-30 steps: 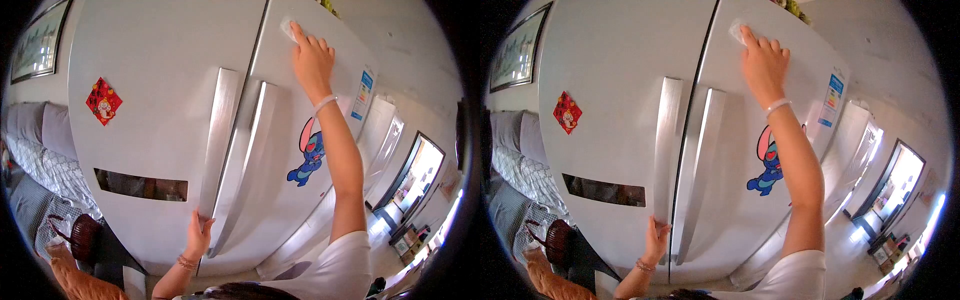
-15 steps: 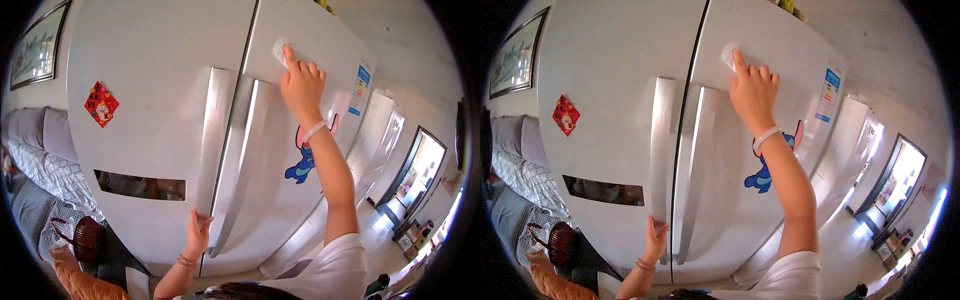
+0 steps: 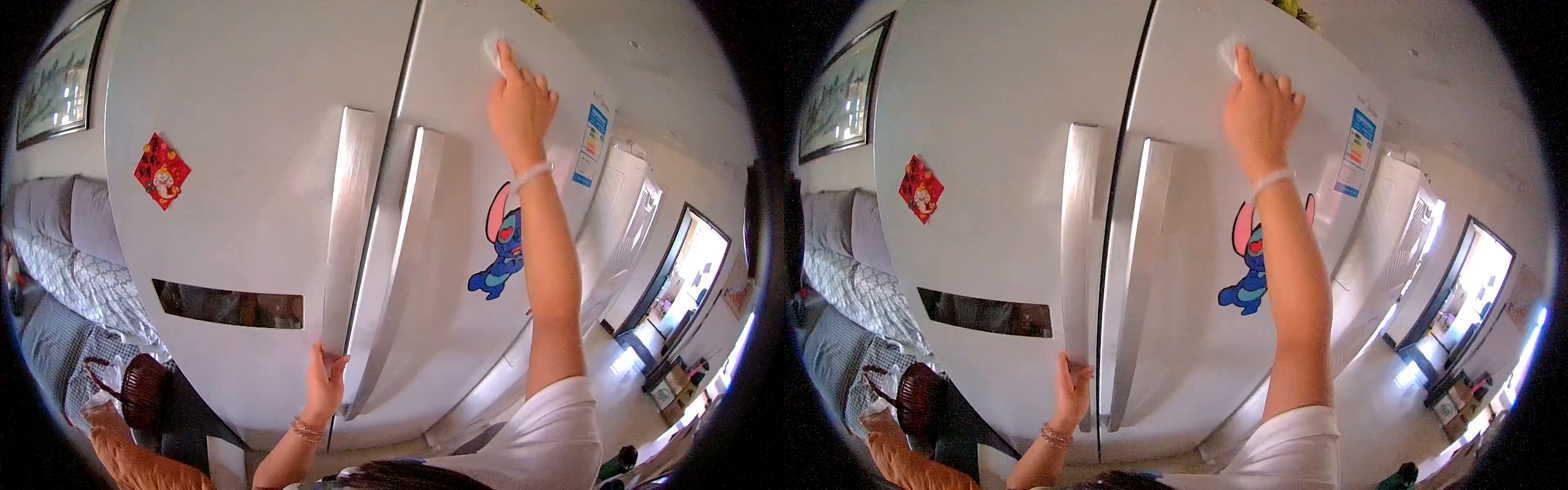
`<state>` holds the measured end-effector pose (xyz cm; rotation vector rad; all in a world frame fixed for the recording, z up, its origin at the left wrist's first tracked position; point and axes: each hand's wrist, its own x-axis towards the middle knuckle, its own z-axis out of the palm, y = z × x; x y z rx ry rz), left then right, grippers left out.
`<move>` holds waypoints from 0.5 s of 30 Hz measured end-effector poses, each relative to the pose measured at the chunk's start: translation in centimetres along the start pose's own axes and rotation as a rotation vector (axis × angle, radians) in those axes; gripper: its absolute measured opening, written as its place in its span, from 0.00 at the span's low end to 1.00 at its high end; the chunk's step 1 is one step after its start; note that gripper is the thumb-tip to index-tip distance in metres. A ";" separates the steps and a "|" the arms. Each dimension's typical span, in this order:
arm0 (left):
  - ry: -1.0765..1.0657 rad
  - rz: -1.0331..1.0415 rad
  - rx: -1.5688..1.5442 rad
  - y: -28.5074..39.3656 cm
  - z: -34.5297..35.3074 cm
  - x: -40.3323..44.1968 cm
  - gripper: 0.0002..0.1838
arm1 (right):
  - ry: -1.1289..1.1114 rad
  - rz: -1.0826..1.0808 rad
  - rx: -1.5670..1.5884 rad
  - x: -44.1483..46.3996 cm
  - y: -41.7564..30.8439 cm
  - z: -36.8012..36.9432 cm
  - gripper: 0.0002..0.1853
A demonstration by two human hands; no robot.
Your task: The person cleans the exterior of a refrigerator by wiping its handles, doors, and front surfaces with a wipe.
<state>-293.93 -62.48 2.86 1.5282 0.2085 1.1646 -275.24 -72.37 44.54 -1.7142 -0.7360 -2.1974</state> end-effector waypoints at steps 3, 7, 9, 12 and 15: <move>-0.021 -0.024 -0.006 0.8 -0.3 0.2 0.17 | -0.016 0.036 -0.026 2.4 0.0 0.1 0.21; -0.027 0.007 0.033 0.5 -0.5 0.0 0.17 | -0.084 0.086 -0.025 0.9 -0.4 -0.4 0.23; -0.041 -0.015 0.102 1.5 -0.7 0.0 0.17 | -0.113 0.069 -0.018 -0.5 -0.3 -0.8 0.23; -0.032 -0.008 0.069 1.1 -0.5 0.1 0.17 | -0.200 0.066 0.020 -3.6 -0.6 -2.1 0.23; -0.016 0.019 -0.018 1.0 -0.1 0.2 0.17 | -0.244 0.049 0.013 -3.5 -0.3 -2.9 0.23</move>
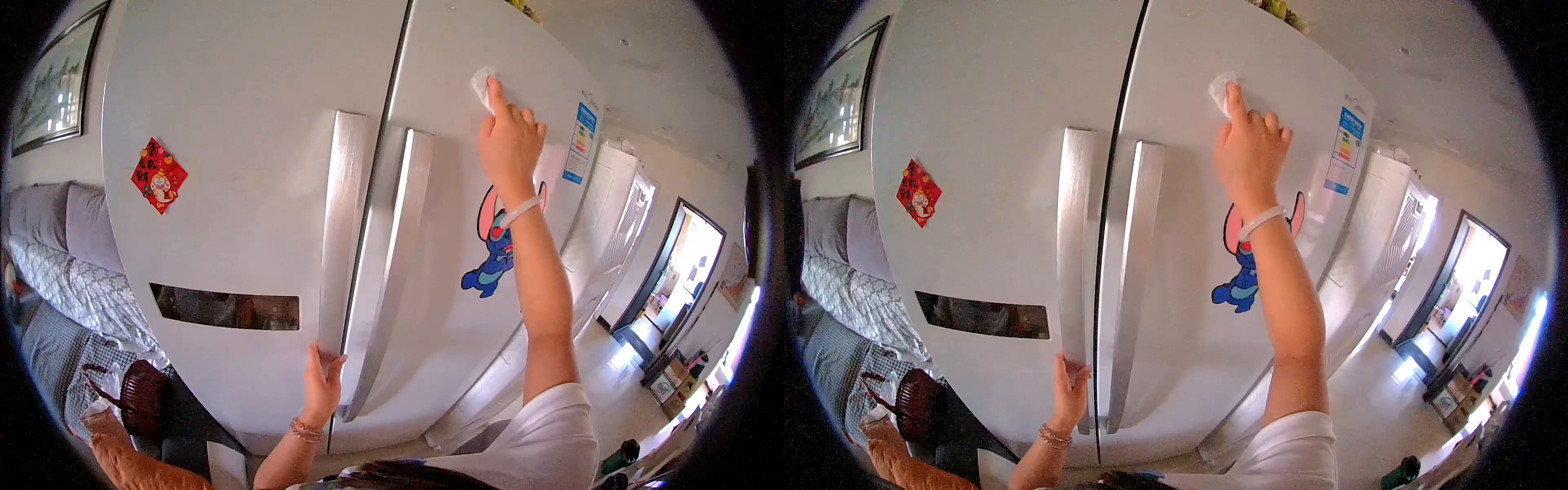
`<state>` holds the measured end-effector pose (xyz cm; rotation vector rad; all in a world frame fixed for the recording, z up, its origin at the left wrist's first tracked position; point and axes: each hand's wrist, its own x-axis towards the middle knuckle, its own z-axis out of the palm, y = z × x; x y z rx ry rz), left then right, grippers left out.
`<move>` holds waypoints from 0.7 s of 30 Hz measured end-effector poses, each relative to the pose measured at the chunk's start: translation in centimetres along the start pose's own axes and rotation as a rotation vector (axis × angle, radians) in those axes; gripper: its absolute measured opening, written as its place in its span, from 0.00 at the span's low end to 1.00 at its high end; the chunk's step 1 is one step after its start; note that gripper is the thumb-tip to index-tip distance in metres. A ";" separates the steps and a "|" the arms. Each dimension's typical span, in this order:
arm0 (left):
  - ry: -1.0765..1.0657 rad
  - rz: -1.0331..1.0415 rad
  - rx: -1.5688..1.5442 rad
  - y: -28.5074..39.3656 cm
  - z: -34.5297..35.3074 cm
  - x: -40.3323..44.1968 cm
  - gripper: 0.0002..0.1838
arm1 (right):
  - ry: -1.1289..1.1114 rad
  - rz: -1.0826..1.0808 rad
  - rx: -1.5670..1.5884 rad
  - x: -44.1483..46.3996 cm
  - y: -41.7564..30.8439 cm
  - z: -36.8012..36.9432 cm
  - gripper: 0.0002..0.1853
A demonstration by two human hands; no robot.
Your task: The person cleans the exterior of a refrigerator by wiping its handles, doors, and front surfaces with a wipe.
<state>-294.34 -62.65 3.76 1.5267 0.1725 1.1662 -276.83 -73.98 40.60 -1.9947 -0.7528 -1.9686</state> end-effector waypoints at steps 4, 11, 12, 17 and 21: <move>-0.015 -0.024 0.025 -0.3 -0.4 0.0 0.17 | 0.149 -0.024 -0.073 4.3 0.3 0.7 0.23; -0.027 -0.015 0.031 -1.0 -0.5 -0.4 0.16 | 0.042 -0.010 -0.041 2.6 -0.3 0.4 0.24; -0.012 0.000 0.034 -1.0 -0.3 -0.4 0.16 | 0.024 -0.029 -0.026 0.7 -0.2 0.7 0.24; 0.003 -0.010 0.082 1.3 0.0 -0.2 0.17 | 0.015 -0.119 0.049 -2.5 0.8 0.4 0.26; -0.033 -0.020 0.108 -0.5 -0.6 -0.4 0.18 | 0.169 -0.263 0.085 2.3 0.4 1.2 0.27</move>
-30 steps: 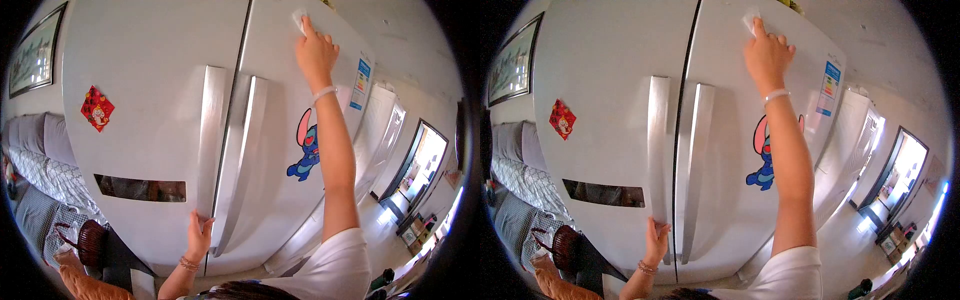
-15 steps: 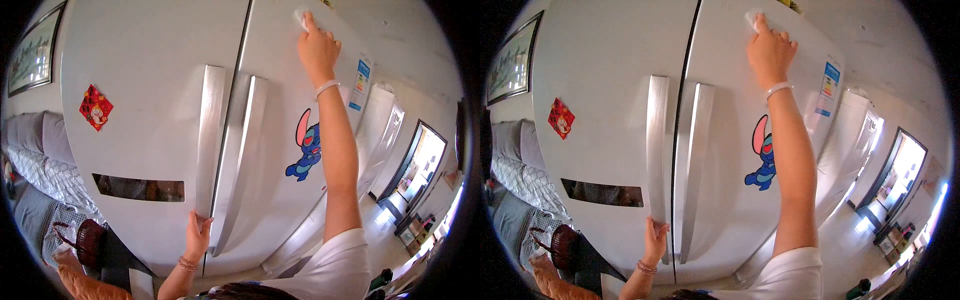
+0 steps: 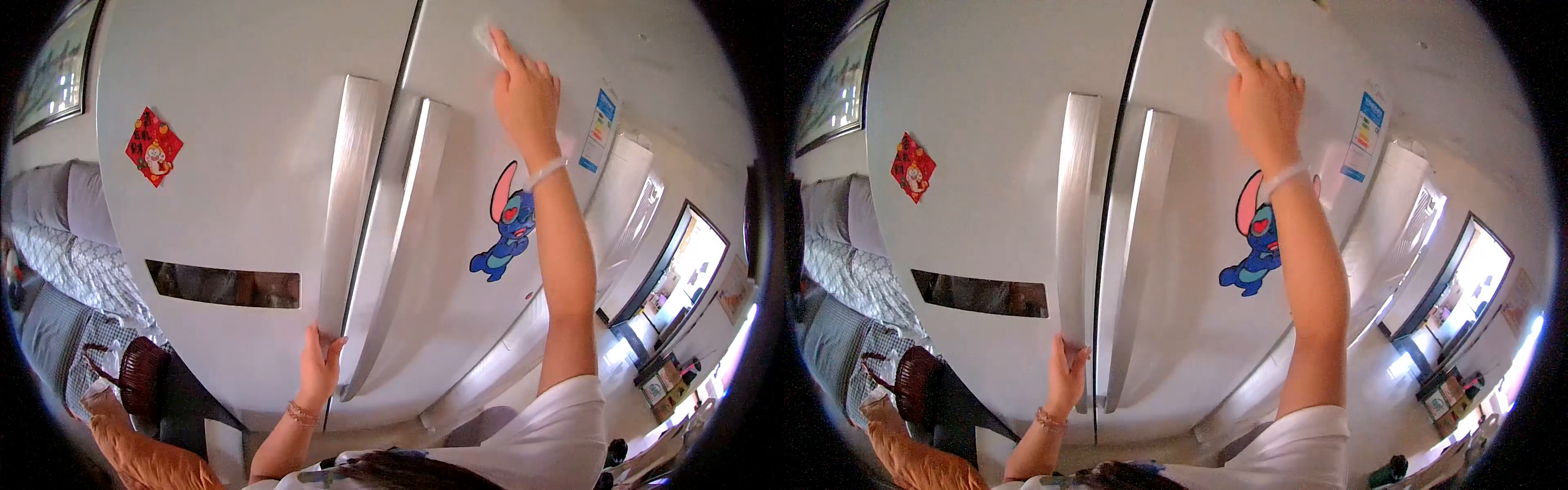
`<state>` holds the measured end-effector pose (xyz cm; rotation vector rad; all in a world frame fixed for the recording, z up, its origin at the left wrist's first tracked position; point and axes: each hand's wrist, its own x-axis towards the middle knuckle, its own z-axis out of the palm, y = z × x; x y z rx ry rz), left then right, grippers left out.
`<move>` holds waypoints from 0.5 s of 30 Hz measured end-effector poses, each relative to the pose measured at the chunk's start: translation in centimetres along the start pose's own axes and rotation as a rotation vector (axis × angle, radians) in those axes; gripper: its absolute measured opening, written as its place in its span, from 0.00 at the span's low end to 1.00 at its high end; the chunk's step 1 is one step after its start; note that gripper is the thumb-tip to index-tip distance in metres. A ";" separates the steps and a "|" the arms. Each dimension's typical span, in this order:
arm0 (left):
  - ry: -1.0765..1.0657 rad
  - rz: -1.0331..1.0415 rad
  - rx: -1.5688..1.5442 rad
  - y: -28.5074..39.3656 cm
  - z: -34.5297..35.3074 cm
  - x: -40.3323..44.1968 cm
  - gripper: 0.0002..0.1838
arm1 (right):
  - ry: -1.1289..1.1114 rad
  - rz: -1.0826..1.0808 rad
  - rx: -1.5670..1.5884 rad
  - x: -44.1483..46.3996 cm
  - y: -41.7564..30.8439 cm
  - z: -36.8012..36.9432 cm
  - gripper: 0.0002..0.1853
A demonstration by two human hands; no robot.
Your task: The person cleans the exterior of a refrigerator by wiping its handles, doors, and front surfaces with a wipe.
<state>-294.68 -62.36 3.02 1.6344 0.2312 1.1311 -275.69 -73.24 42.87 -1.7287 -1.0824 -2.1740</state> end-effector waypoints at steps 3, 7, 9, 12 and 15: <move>-0.005 0.031 0.072 0.5 -0.3 0.5 0.19 | -0.040 -0.229 -0.063 1.0 -2.8 -0.6 0.27; 0.020 0.028 0.104 0.6 -0.2 0.2 0.19 | -0.089 -0.472 -0.042 -0.2 -4.0 -1.5 0.28; 0.021 0.035 0.076 0.6 -0.2 0.4 0.19 | -0.120 -0.450 -0.088 0.5 -3.1 -1.7 0.28; 0.010 0.042 0.046 0.4 -0.2 0.4 0.20 | -0.041 -0.486 -0.102 0.1 -2.9 -0.6 0.28; 0.026 0.068 0.050 0.2 0.0 0.4 0.20 | -0.183 -0.546 -0.155 0.8 -2.7 -2.4 0.29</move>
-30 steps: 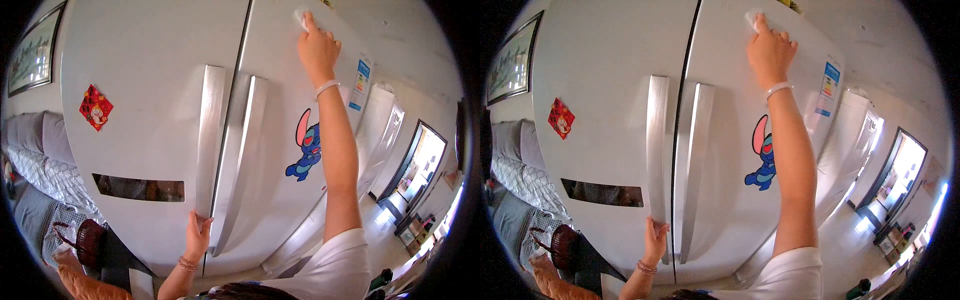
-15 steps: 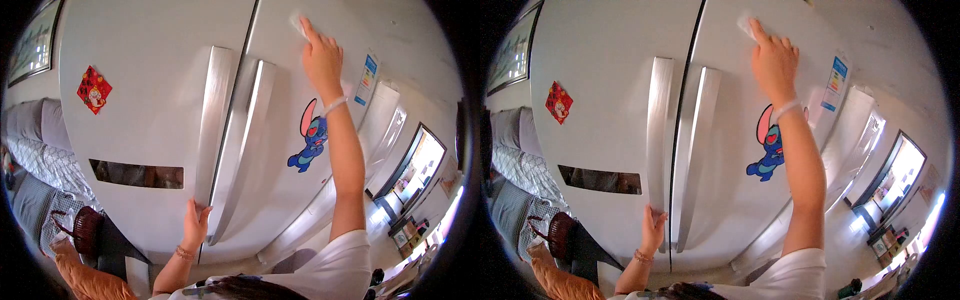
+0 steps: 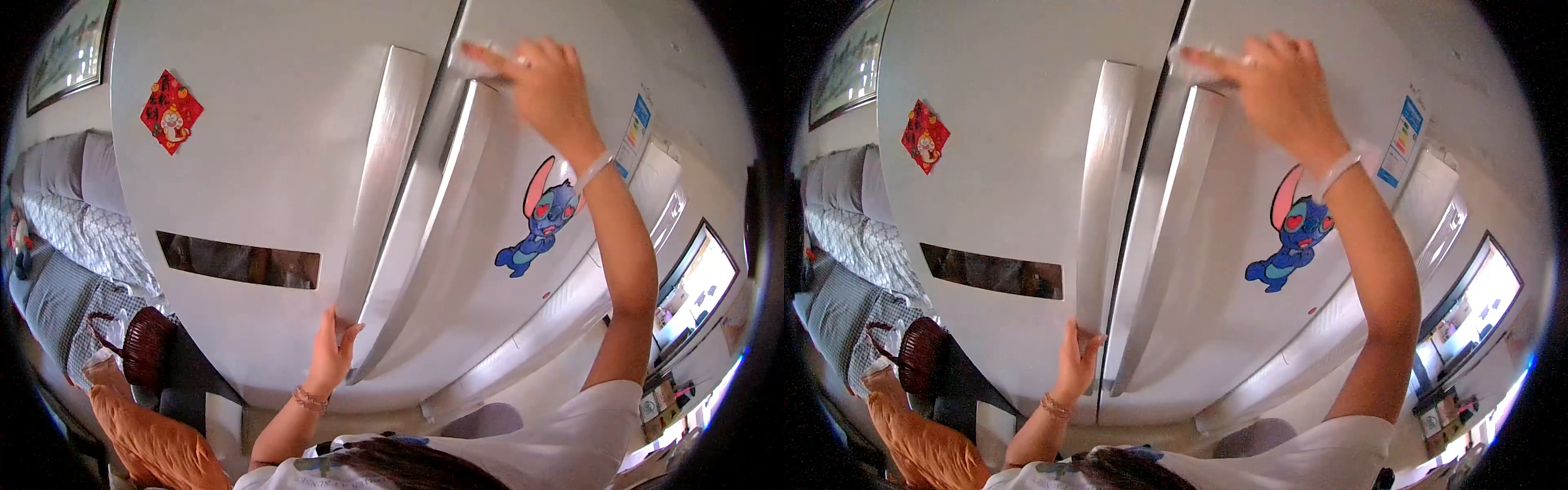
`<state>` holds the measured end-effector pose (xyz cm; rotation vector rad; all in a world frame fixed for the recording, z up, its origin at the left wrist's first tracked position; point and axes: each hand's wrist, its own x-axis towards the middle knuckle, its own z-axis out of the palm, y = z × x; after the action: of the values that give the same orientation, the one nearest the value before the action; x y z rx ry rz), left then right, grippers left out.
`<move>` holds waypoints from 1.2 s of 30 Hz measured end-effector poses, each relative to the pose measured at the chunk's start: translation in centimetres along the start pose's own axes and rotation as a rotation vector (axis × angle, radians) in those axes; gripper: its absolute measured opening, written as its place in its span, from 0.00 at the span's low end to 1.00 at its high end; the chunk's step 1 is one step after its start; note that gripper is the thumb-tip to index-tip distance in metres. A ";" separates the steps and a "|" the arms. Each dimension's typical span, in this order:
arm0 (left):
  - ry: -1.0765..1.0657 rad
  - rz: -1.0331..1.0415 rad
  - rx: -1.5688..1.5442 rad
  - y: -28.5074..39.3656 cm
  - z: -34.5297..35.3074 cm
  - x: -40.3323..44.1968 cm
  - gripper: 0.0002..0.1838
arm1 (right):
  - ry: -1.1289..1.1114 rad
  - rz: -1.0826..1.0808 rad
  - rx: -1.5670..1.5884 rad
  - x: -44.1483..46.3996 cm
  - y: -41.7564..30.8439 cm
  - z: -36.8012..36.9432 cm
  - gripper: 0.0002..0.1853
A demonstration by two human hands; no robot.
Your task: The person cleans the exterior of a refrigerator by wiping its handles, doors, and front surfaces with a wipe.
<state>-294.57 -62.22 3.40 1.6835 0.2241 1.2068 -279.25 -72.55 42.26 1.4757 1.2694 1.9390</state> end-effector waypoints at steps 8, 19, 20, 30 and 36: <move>-0.001 0.007 0.010 -0.5 0.0 0.0 0.22 | 0.074 0.035 0.011 -0.9 0.4 1.2 0.29; 0.004 -0.063 -0.093 0.1 -0.1 0.0 0.18 | 0.193 0.084 0.165 -0.6 -1.4 0.9 0.25; -0.017 -0.086 -0.052 0.8 -0.4 0.1 0.18 | 0.214 0.082 0.168 -0.8 -1.4 1.2 0.26; 0.008 -0.061 0.001 1.4 -0.2 0.3 0.17 | 0.090 0.094 0.145 -2.8 -1.1 0.9 0.27; -0.008 -0.018 -0.105 -0.5 0.2 0.3 0.20 | 0.171 0.095 0.171 -1.2 -1.7 1.1 0.28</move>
<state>-294.09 -61.92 3.16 1.5918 0.1674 1.1777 -278.16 -72.17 40.22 1.5019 1.4979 2.1023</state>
